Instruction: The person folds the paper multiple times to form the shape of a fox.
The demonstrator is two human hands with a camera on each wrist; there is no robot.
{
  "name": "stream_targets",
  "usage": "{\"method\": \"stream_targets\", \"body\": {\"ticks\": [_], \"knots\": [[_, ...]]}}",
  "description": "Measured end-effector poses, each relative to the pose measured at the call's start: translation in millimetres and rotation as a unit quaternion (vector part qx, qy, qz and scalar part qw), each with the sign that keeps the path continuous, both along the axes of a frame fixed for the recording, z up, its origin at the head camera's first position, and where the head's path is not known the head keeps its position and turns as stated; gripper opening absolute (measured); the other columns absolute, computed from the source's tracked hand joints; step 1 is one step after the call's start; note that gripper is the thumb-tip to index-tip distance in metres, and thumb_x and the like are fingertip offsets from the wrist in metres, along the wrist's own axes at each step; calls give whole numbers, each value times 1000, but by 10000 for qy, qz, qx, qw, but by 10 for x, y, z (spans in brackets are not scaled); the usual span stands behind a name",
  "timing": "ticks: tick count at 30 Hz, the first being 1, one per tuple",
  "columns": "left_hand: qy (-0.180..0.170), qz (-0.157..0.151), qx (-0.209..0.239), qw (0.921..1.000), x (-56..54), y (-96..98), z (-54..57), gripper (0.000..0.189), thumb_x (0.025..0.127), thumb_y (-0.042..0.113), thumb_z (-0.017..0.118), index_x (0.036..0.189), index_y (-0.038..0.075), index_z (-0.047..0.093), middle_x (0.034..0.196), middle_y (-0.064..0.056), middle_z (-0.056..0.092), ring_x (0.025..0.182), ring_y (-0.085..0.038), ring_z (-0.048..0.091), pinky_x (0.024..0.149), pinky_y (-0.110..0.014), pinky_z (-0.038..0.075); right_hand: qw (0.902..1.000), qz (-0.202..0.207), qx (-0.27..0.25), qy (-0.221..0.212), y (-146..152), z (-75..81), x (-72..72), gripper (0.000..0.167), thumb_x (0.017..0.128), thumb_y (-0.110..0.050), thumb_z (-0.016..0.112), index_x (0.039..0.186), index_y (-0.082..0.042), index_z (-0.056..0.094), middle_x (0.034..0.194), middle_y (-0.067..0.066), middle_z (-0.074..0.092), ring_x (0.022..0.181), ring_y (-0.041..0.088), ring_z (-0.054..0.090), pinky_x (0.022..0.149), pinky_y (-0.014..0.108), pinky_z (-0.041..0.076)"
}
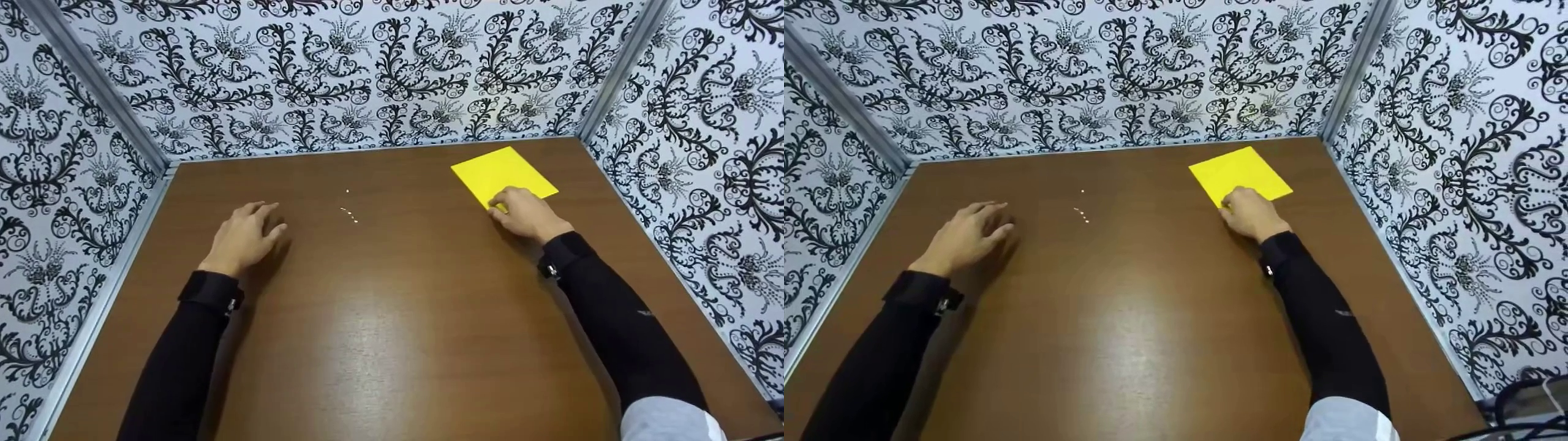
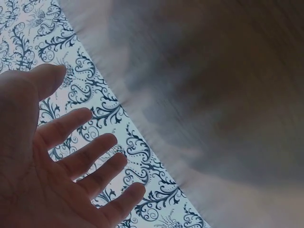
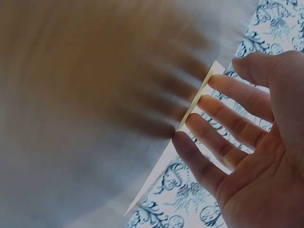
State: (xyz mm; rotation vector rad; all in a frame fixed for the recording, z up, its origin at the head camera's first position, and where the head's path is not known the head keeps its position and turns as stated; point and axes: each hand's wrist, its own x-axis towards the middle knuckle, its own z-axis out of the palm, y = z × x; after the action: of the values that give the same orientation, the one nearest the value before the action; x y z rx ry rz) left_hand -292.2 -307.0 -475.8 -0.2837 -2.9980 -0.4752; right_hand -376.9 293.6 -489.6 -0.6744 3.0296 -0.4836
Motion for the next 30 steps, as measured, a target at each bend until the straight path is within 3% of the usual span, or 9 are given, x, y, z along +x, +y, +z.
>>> {"method": "stream_targets", "body": {"ticks": [14, 30], "knots": [[-87, -101, -93, 9999, -10, 236, -47, 66, 120, 45, 61, 174, 8, 53, 179, -32, 48, 162, -61, 48, 129, -80, 45, 9985, 501, -184, 149, -401, -9, 297, 30, 114, -20, 75, 134, 0, 85, 136, 22, 83, 134, 45, 75, 123, 62, 58], [110, -549, -119, 9984, -46, 660, -51, 64, 117, 45, 67, 169, 9, 60, 173, -29, 57, 156, -58, 58, 122, -78, 53, 9960, 861, -120, 217, -677, 20, 529, 26, 115, -24, 75, 129, -6, 88, 131, 15, 84, 126, 39, 78, 115, 58, 64]]}}
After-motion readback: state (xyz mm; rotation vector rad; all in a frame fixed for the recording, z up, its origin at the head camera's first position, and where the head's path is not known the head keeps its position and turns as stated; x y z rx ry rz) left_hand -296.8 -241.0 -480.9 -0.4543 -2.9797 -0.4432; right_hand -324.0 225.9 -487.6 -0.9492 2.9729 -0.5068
